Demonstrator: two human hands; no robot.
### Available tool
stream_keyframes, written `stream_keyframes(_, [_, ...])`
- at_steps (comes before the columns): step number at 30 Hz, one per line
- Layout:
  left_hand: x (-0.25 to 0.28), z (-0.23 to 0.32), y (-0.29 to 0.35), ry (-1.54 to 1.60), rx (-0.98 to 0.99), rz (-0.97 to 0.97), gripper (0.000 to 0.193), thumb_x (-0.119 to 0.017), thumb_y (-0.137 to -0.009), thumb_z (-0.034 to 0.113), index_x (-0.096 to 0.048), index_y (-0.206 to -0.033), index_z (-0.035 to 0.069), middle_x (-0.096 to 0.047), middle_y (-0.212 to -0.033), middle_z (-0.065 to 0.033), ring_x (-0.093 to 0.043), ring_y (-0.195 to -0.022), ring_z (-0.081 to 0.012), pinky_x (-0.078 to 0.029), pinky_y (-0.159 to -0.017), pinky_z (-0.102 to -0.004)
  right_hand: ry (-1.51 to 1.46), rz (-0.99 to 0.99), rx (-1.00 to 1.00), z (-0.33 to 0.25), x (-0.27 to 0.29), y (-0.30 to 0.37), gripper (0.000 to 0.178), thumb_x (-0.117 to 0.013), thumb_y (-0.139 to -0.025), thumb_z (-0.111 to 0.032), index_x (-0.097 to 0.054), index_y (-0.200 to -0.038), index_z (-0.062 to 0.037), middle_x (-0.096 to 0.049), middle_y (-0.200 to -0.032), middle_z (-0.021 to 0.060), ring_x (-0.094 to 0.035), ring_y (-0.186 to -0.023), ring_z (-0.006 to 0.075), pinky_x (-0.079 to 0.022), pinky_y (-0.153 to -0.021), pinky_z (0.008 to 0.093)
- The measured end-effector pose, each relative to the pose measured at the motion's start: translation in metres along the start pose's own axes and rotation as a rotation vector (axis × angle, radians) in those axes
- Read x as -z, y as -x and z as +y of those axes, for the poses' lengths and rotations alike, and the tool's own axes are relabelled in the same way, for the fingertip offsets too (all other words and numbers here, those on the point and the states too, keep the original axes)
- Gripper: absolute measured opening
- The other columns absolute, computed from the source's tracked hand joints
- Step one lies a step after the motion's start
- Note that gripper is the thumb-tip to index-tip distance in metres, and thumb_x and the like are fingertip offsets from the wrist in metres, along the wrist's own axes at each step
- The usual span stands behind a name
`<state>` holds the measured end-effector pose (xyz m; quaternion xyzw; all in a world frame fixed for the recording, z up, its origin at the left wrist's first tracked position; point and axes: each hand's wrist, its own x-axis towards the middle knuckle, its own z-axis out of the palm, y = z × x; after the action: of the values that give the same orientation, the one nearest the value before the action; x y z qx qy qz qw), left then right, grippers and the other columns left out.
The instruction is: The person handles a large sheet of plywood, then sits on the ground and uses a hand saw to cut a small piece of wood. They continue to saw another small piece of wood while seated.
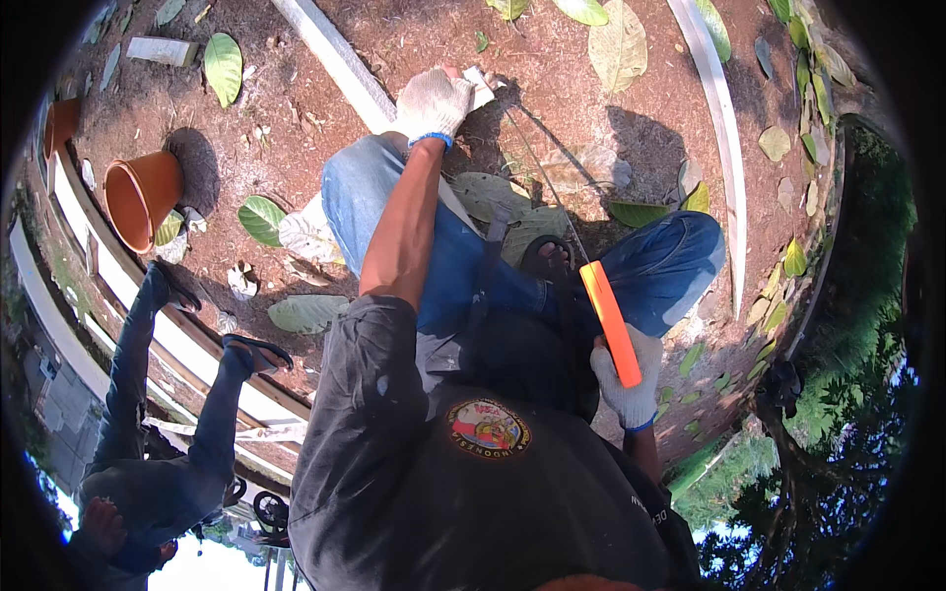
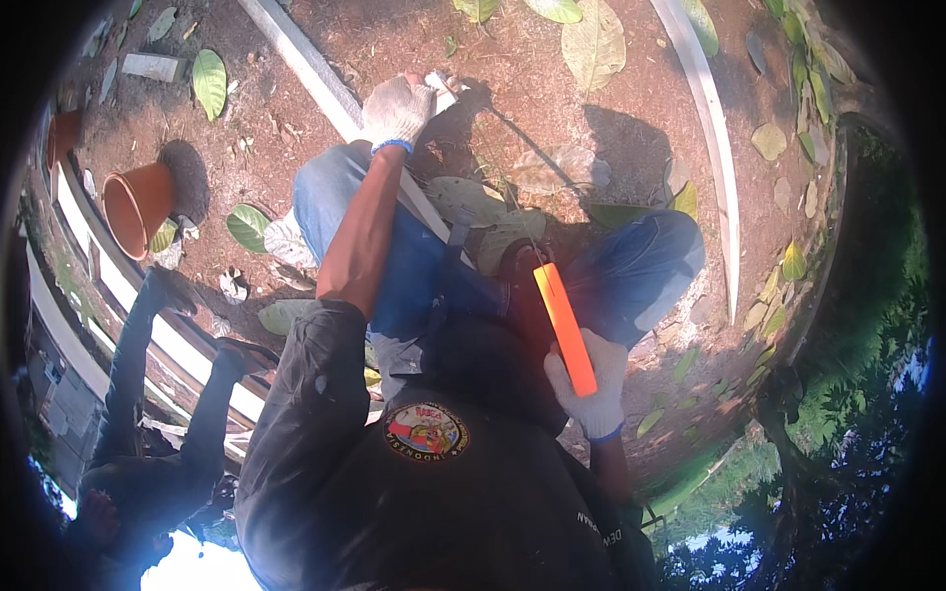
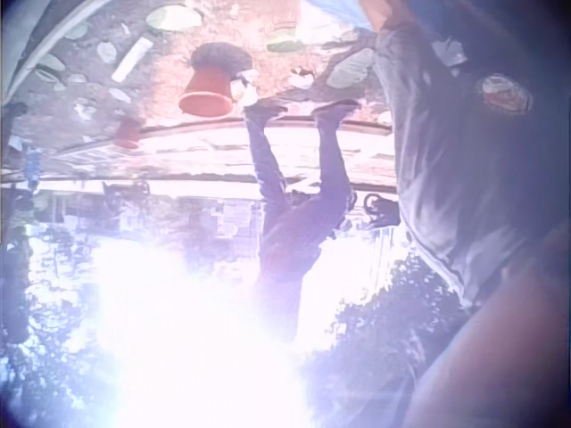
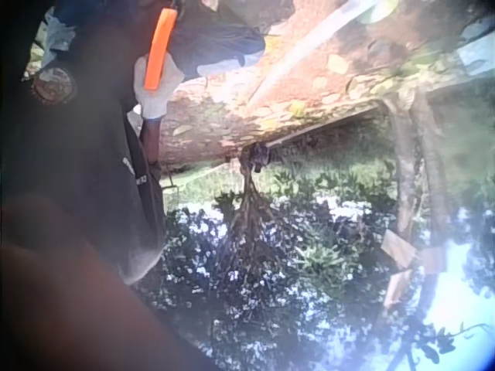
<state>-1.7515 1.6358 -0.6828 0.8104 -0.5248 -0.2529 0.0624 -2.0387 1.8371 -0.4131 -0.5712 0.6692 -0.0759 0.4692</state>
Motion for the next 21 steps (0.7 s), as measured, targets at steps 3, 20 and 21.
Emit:
stream_keyframes(3, [-0.001, 0.001, 0.009, 0.031, -0.015, 0.041, 0.05, -0.042, -0.098, 0.039, -0.077, -0.086, 0.005, -0.073, -0.084, -0.0215, -0.073, -0.082, -0.0394, -0.056, -0.077, -0.0515, -0.07, 0.031, -0.027, 0.005, -0.006, -0.006, 0.02, -0.071, -0.082, -0.012, -0.07, -0.094, 0.0035, -0.064, -0.069, 0.0094, -0.064, -0.06, 0.0175, -0.05, -0.06, 0.0306])
stream_keyframes(20, [0.001, -0.02, 0.043, -0.257, -0.312, 0.212, 0.056, -0.079, -0.072, 0.024, -0.056, -0.115, -0.003, -0.064, -0.111, -0.0189, -0.064, -0.108, -0.034, -0.053, -0.089, -0.0431, -0.798, 0.189, -0.02, 0.042, -0.039, -0.02, 0.013, -0.069, -0.093, -0.011, -0.062, -0.095, 0.0, -0.065, -0.078, 0.0054, -0.056, -0.055, 0.0067, -0.042, -0.05, 0.0221])
stream_keyframes(21, [0.003, -0.018, 0.04, -0.265, -0.306, 0.18, 0.055, -0.079, -0.072, 0.024, -0.057, -0.115, -0.003, -0.065, -0.109, -0.0192, -0.065, -0.105, -0.0347, -0.054, -0.088, -0.0435, -0.763, 0.201, 0.02, 0.047, -0.039, -0.023, 0.013, -0.069, -0.093, -0.011, -0.062, -0.095, -0.0003, -0.065, -0.077, 0.0048, -0.056, -0.055, 0.0064, -0.042, -0.049, 0.0222])
